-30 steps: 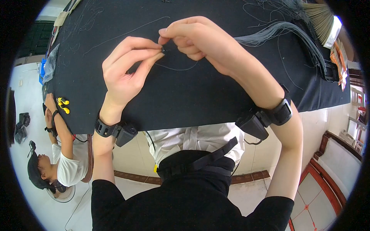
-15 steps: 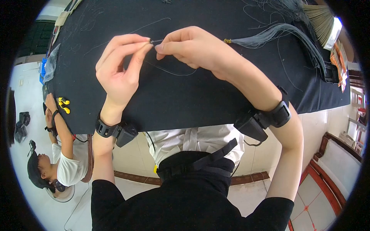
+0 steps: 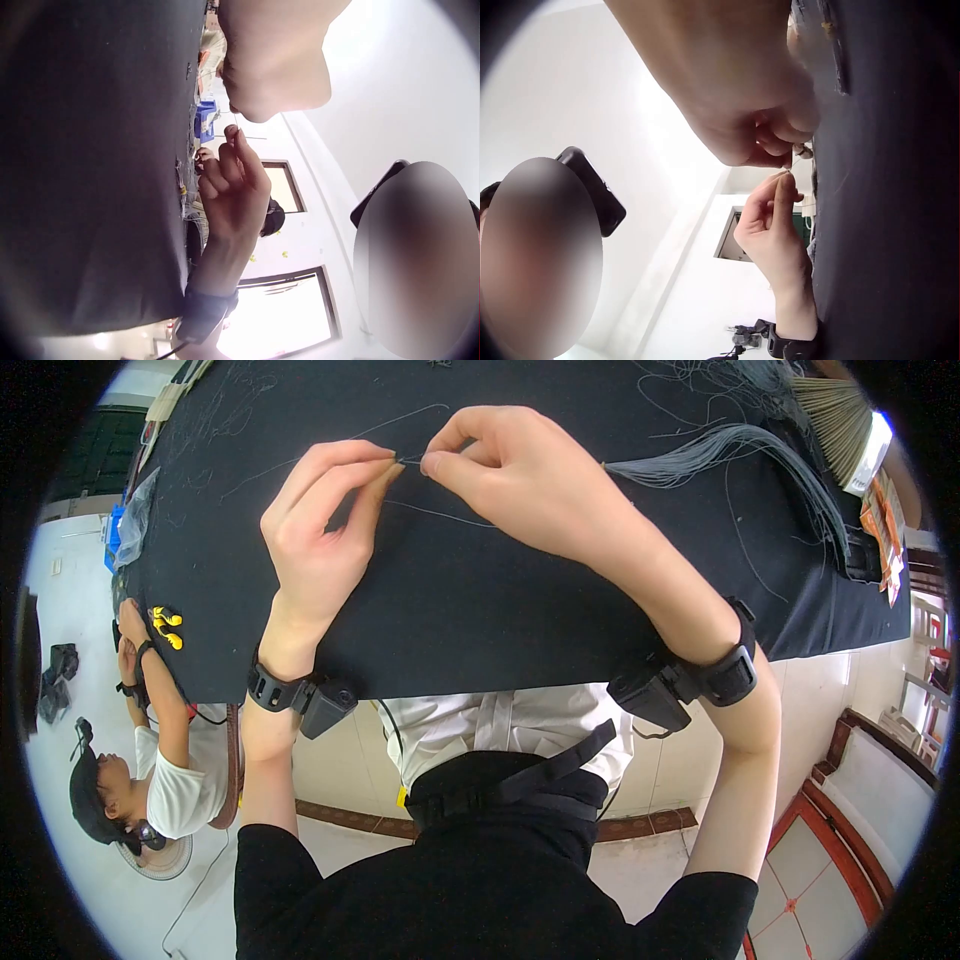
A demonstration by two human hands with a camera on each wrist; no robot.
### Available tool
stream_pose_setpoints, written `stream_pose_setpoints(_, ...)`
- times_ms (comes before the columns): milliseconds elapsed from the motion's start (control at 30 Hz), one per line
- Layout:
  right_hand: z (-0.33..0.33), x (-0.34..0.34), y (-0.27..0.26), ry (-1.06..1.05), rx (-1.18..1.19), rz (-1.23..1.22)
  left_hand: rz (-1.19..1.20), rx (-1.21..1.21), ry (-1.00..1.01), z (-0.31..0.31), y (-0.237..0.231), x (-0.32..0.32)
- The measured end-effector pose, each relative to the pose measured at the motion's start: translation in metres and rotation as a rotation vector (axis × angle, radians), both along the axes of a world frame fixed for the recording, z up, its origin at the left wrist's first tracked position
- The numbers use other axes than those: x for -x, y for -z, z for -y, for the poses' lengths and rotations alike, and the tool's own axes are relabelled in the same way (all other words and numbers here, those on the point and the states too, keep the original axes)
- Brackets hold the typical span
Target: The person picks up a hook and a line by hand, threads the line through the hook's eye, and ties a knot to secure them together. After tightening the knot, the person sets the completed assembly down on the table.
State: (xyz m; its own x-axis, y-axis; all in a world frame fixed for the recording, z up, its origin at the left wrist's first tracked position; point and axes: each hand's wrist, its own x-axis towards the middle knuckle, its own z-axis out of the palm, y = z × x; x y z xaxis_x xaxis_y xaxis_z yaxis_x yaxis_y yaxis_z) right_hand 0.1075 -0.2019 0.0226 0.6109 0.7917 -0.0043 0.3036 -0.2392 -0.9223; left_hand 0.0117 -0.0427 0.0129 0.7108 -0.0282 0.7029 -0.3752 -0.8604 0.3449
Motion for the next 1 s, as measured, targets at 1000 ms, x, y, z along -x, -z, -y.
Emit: stream_pose_setpoints(1000, -0.0012, -0.0017, 0.0044, 0.001, -0.148, -0.523, -0.013, 0.015, 0.163, 0.0053, 0.0019, 0.0000)
